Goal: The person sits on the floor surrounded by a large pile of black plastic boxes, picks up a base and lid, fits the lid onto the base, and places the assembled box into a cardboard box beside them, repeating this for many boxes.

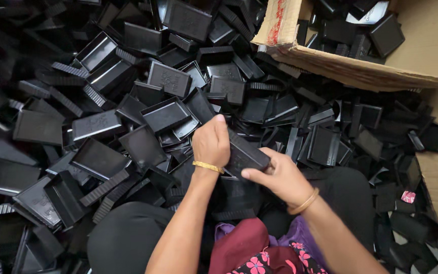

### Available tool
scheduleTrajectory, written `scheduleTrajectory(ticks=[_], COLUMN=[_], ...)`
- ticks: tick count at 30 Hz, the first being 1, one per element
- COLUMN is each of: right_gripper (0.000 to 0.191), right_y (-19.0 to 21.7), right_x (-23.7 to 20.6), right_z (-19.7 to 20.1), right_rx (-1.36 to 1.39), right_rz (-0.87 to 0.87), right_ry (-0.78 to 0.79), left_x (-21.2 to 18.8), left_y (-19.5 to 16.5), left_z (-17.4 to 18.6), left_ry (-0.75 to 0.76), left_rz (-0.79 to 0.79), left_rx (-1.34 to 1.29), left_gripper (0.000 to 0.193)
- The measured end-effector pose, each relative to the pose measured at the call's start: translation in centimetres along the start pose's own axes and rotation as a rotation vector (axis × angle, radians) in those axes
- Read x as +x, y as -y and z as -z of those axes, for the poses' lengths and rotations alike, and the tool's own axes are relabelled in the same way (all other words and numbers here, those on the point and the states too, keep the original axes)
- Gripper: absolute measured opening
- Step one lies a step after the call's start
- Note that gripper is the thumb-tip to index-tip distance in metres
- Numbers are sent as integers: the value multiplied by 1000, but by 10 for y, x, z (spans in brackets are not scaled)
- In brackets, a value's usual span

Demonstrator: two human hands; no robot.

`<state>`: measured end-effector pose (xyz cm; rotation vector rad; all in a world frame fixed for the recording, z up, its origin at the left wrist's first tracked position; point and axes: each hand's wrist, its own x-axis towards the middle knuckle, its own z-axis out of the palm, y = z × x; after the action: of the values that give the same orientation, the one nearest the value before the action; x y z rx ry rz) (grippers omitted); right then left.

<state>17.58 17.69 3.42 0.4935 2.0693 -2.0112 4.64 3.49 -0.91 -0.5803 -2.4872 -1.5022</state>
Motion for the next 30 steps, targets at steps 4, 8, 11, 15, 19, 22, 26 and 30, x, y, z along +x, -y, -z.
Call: scheduleTrajectory(ticks=[4, 8, 11, 15, 19, 22, 26, 30], right_gripper=[35, 30, 31, 48, 69, 43, 28, 24], right_y=[14, 65, 97, 59, -45, -87, -56, 1], right_x=[2, 26, 46, 61, 68, 66, 49, 25], right_z=[-9, 46, 107, 130, 87, 73, 85, 64], right_rx=[-239, -380, 678, 178, -1311, -1204, -1007, -437], right_rz=[5, 125, 533, 395, 36, -17, 137, 482], right_ry=[-146, -206, -178, -327, -438, -539, -720, -755], left_x=[3, 15, 22, 27, 27, 25, 20, 7], left_y=[1, 25, 49, 57, 44, 38, 31, 19], left_z=[2, 11, 20, 20, 21, 27, 17, -16], left_ry=[8, 70, -371, 230, 106, 43, 119, 267], left_rz=[117, 140, -302, 292, 214, 199, 400, 772], left_rx=[-51, -23, 835, 714, 193, -328, -975, -1470], left_gripper=[47, 39, 32, 20, 23, 48, 49, 42])
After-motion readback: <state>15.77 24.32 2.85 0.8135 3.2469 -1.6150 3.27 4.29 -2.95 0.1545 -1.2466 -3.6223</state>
